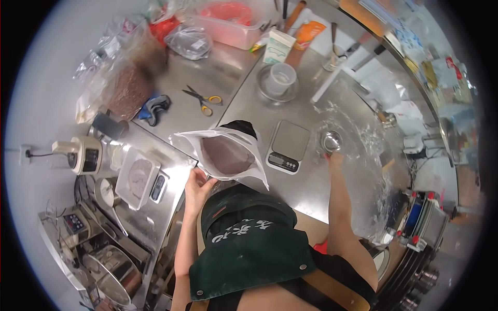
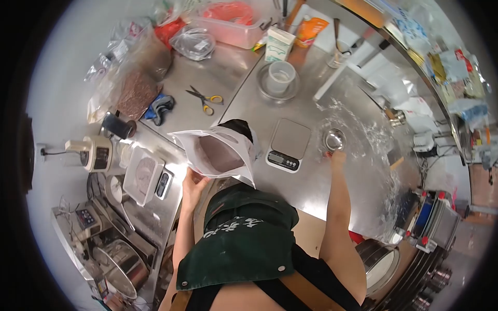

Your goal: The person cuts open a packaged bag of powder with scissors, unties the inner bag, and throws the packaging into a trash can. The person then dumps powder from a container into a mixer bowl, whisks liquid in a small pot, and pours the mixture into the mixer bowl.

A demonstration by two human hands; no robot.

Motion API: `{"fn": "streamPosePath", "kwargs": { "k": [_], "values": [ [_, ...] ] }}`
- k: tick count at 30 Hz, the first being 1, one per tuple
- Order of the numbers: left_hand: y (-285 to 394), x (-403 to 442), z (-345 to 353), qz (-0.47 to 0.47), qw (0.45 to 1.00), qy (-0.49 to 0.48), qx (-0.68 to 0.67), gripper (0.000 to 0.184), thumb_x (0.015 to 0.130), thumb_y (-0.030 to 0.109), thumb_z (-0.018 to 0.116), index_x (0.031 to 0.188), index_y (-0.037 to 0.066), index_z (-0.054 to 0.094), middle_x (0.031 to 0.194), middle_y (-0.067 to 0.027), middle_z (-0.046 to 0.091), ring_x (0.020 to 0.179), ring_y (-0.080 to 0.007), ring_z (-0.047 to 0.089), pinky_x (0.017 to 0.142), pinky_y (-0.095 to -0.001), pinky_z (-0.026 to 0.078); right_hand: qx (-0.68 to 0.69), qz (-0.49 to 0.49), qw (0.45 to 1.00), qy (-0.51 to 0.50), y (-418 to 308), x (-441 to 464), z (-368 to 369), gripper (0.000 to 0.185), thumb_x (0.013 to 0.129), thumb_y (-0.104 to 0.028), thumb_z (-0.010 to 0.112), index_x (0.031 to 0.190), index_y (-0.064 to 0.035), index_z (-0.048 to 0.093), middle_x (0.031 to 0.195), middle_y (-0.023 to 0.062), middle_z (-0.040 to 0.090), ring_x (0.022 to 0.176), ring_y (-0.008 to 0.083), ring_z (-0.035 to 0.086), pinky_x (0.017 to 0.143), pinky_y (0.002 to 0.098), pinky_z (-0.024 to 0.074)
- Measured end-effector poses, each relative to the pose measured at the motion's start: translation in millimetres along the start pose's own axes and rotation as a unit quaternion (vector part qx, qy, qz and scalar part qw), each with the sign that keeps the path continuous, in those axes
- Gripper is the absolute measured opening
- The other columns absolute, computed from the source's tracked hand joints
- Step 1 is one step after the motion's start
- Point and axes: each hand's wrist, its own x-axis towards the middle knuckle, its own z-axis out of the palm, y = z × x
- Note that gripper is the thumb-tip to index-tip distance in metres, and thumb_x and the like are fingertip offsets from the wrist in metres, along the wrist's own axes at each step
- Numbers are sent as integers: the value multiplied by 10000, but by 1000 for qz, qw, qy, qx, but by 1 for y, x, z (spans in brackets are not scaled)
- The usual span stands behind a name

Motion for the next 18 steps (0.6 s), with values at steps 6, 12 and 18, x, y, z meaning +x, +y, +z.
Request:
{"fn": "streamPosePath", "kwargs": {
  "k": [6,12,18],
  "values": [
    [43,46,-10,167,974,-34,151,1307,584,196,909,1503,53,-9,1502,-208,229,1316,-335,376,1045,-410,395,-600,-336,721,85,-71,-158,50,753,806,-382,731,1292,118,446,1241,253,554,1142,400,532,985,428,416],
    [48,92,-3,203,975,-73,51,1350,549,143,910,1521,74,-25,1427,-201,348,1254,-309,453,1011,-382,422,-353,-530,686,-353,-61,-354,172,1145,544,-324,906,1437,26,280,1369,261,419,1260,427,405,1051,493,341],
    [27,131,9,39,974,-105,-195,493,680,113,843,1113,-30,654,854,-44,603,835,-184,604,764,-294,489,-254,-461,750,-400,-38,-360,231,960,575,-279,906,1341,-9,393,1272,222,502,1217,403,476,984,458,412]
  ]
}}
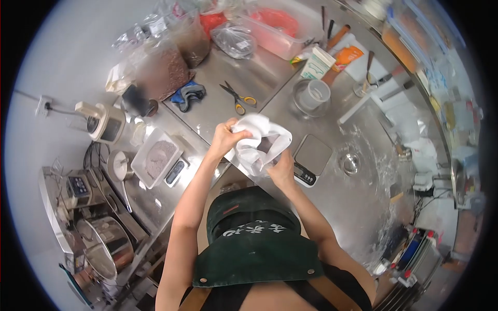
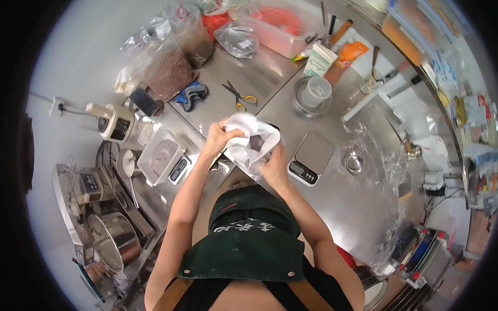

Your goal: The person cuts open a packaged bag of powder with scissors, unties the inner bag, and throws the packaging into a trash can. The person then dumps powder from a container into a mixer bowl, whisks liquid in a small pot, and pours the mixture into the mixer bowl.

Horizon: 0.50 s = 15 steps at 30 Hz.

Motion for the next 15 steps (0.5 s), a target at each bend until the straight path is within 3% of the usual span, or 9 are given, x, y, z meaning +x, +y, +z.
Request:
{"fn": "streamPosePath", "kwargs": {
  "k": [1,2,3,6,7,10,11,14,15],
  "values": [
    [17,-3,10,17,999,29,10,250,748,157,806,856,-41,697,779,-35,599,769,-159,603,732,-283,485,5,1,1000,1,-8,3,0,956,572,-279,907,1335,-8,401,1251,219,517,1195,405,491,984,456,413],
    [17,-1,14,32,997,8,63,267,754,182,801,863,-38,695,801,-48,613,774,-163,607,722,-287,485,9,3,1000,0,-16,4,0,951,568,-280,907,1330,-7,409,1230,215,533,1173,408,505,983,455,415],
    [17,3,15,45,992,-14,117,285,761,207,795,870,-36,692,823,-61,627,778,-167,612,712,-291,484,-81,-78,993,23,-23,10,3,932,549,-293,913,1301,-4,443,1184,205,561,1092,413,552,948,457,431],
    [21,12,30,71,961,-33,266,297,785,245,771,886,-22,692,840,-94,646,771,-187,622,700,-306,483,-150,-64,987,-11,0,22,28,782,587,-240,881,1229,13,514,1152,222,563,1102,388,548,878,464,457],
    [21,14,34,77,946,-33,312,294,794,253,761,890,-17,694,838,-104,648,766,-196,624,699,-311,483,-64,13,998,-15,-11,33,29,565,649,-236,841,1083,38,606,1038,223,629,1016,373,608,830,446,470],
    [28,17,32,98,969,-3,225,321,822,287,743,916,-16,693,838,-66,619,784,-169,589,672,-338,455,35,112,992,39,9,49,35,387,760,-228,774,990,57,652,966,214,679,954,327,659,820,395,483],
    [31,16,29,69,986,-3,153,343,843,277,725,1049,9,672,906,-62,626,854,-160,590,747,-305,470,49,131,990,35,14,50,33,363,786,-224,756,995,56,656,970,207,685,954,309,662,826,383,481],
    [19,11,12,105,989,85,57,366,860,280,705,1126,36,644,1018,-102,648,931,-199,620,808,-317,492,87,170,981,25,4,60,25,325,848,-199,714,1044,52,650,1013,168,686,971,253,653,856,351,469],
    [6,5,2,77,990,116,27,374,871,280,695,1146,35,630,1051,-101,637,941,-196,617,823,-308,488,98,174,980,22,6,57,23,333,858,-184,707,1083,51,636,1049,143,675,988,233,637,875,342,462]
  ]
}}
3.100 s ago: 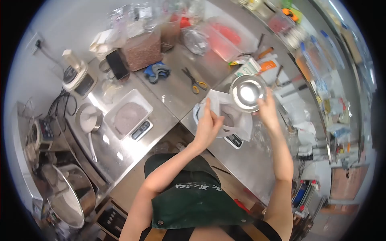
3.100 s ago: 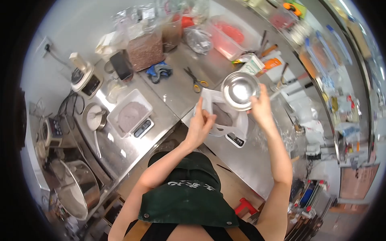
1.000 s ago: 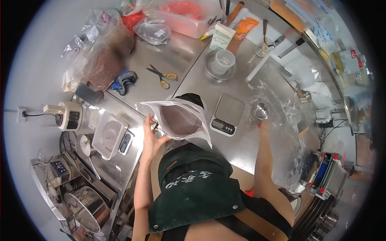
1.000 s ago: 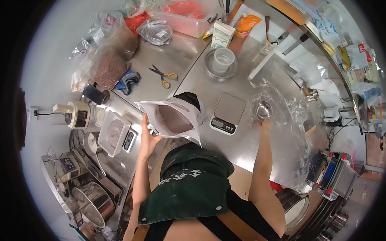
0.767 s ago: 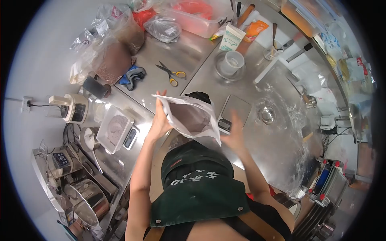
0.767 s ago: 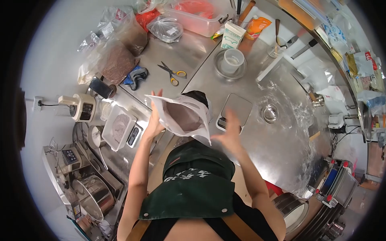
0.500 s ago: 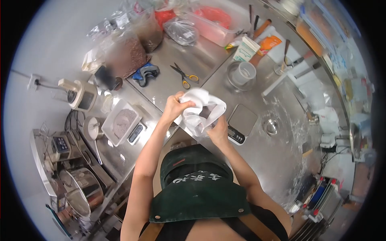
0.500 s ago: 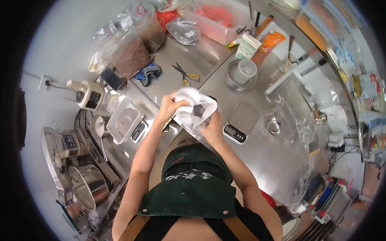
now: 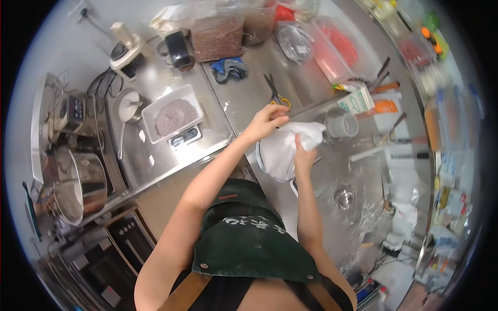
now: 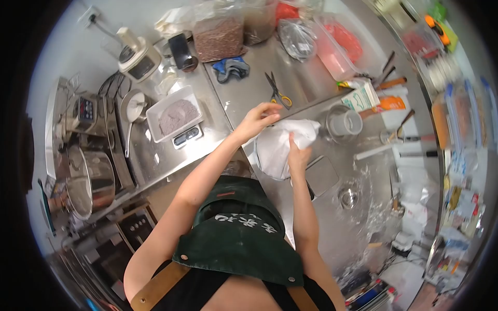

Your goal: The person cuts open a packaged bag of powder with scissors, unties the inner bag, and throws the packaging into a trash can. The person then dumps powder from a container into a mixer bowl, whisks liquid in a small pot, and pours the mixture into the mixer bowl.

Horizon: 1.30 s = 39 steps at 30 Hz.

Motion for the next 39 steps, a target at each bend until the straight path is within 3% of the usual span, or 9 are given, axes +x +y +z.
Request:
{"fn": "streamPosePath", "kwargs": {
  "k": [7,9,13,19,22,25,32,36,39],
  "values": [
    [-106,-77,-24,-351,918,60,-177,664,959,533,491,1389,33,419,1351,-164,486,1203,-247,495,994,-408,422,112,-18,992,63,-46,-26,-37,490,887,-209,665,1272,53,514,1247,118,573,1100,200,572,951,337,453],
    [-128,-73,-2,-329,895,22,-300,733,924,658,422,1398,99,407,1325,-137,517,1247,-262,455,1028,-512,369,124,-3,992,37,-77,-26,-64,523,907,-237,628,1308,59,472,1265,125,556,1129,213,561,965,350,454],
    [-46,-42,21,-194,801,-123,-553,693,950,595,441,1423,91,387,1343,-107,515,1238,-202,487,1053,-420,380,257,5,964,65,-109,-40,-83,467,900,-91,586,1318,66,450,1282,160,541,1156,253,545,1008,387,425],
    [-3,-30,5,-233,864,-42,-445,355,988,314,532,1206,38,580,1130,-65,646,986,-125,622,860,-288,519,255,-64,963,64,-111,-59,-86,493,888,-69,579,1336,66,423,1312,172,512,1178,268,534,1024,402,417],
    [-10,-26,5,-256,931,-18,-261,220,951,249,598,1022,46,647,935,-30,669,789,-101,625,676,-244,516,238,-64,967,70,-105,-67,-82,502,882,-64,586,1338,66,422,1307,173,513,1175,268,533,1023,399,418],
    [-11,-32,7,-277,922,39,-269,122,907,171,646,894,50,658,783,-9,646,682,-83,592,579,-225,472,215,-57,973,65,-112,-79,-76,499,880,-57,581,1336,66,422,1297,170,516,1165,265,536,1019,398,421],
    [-129,-23,58,-285,866,102,-399,143,875,120,686,815,-9,690,727,-60,650,641,-148,596,551,-292,473,279,-76,954,81,-131,-91,-65,500,904,-110,568,1346,50,398,1280,169,513,1140,267,543,1000,403,435],
    [-100,-50,59,-316,911,141,-224,156,860,173,711,828,21,704,771,-57,671,668,-169,606,587,-305,484,303,-71,946,85,-147,-96,-49,509,923,-157,559,1357,36,376,1280,178,503,1126,282,547,987,416,443],
    [-163,-57,67,-328,914,128,-203,171,855,216,719,829,48,706,802,-48,678,704,-170,611,618,-307,487,271,-64,958,70,-136,-93,-46,477,971,-279,525,1316,37,433,1241,170,541,1106,261,573,955,396,470]
  ]
}}
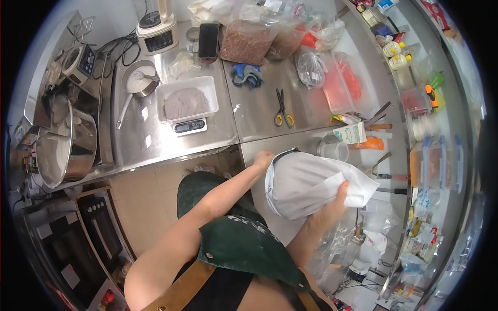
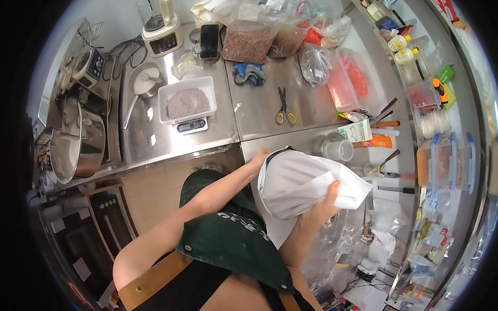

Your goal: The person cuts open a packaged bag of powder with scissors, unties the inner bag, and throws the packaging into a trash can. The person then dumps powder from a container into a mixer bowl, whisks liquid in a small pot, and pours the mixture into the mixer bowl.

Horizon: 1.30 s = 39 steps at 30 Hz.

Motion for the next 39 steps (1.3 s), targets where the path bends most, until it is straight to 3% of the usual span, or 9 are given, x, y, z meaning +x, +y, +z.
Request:
{"fn": "streamPosePath", "kwargs": {
  "k": [5,10,14,21,26,28,31,37,39],
  "values": [
    [13,-57,-18,-28,983,-13,-179,377,900,406,657,915,29,656,745,-44,632,721,-173,599,657,-332,484,112,159,980,32,19,27,-15,492,968,-332,532,1300,22,451,1267,138,533,1149,246,544,981,386,455],
    [21,-128,-49,-163,929,-281,-175,729,948,568,426,1436,34,334,1414,-131,461,1285,-268,468,1029,-515,410,127,159,969,141,36,34,10,515,968,-373,536,1320,-6,452,1300,131,527,1187,276,527,1008,442,444],
    [13,-131,-54,-51,902,-388,-183,733,893,446,622,1424,23,345,1411,-121,457,1284,-254,467,1039,-530,398,157,159,970,96,39,49,-1,502,968,-356,538,1330,-19,449,1299,133,529,1191,285,524,1017,457,439],
    [18,-118,-60,13,956,-199,213,155,855,55,654,996,-1,686,841,-30,684,789,-140,626,743,-310,515,126,149,979,61,35,57,-25,477,982,-328,513,1337,-18,440,1309,133,523,1189,282,526,1013,440,441],
    [-24,-63,-119,391,832,-28,392,184,787,94,674,945,1,676,711,-102,647,682,-178,620,689,-349,507,-299,-66,948,-83,5,30,-38,438,988,-287,512,1326,-16,450,1283,145,535,1175,251,536,981,384,465],
    [-15,-64,-154,238,873,62,422,203,781,120,667,937,-9,678,746,-108,661,721,-234,648,713,-371,508,-207,-21,973,-103,-8,29,-38,436,981,-260,530,1323,-3,447,1267,144,542,1159,244,545,964,366,474],
    [9,-81,-160,247,937,33,246,246,772,77,600,978,-26,686,1024,-138,662,946,-230,628,860,-328,472,130,262,956,34,-25,40,-26,459,968,-247,551,1311,41,449,1245,138,562,1125,263,568,936,353,487],
    [101,-133,-86,199,979,-30,-29,180,790,-14,543,696,107,451,706,89,432,656,-14,376,562,-196,292,-2,108,994,16,16,24,-15,402,939,-194,605,1264,17,498,1183,125,594,1081,258,593,910,387,507],
    [104,-124,-92,252,963,34,87,70,843,19,497,891,71,498,799,30,476,769,-70,442,688,-232,380,-3,109,994,31,24,25,-2,417,930,-178,617,1277,14,488,1187,127,592,1076,258,596,906,398,511]
  ]
}}
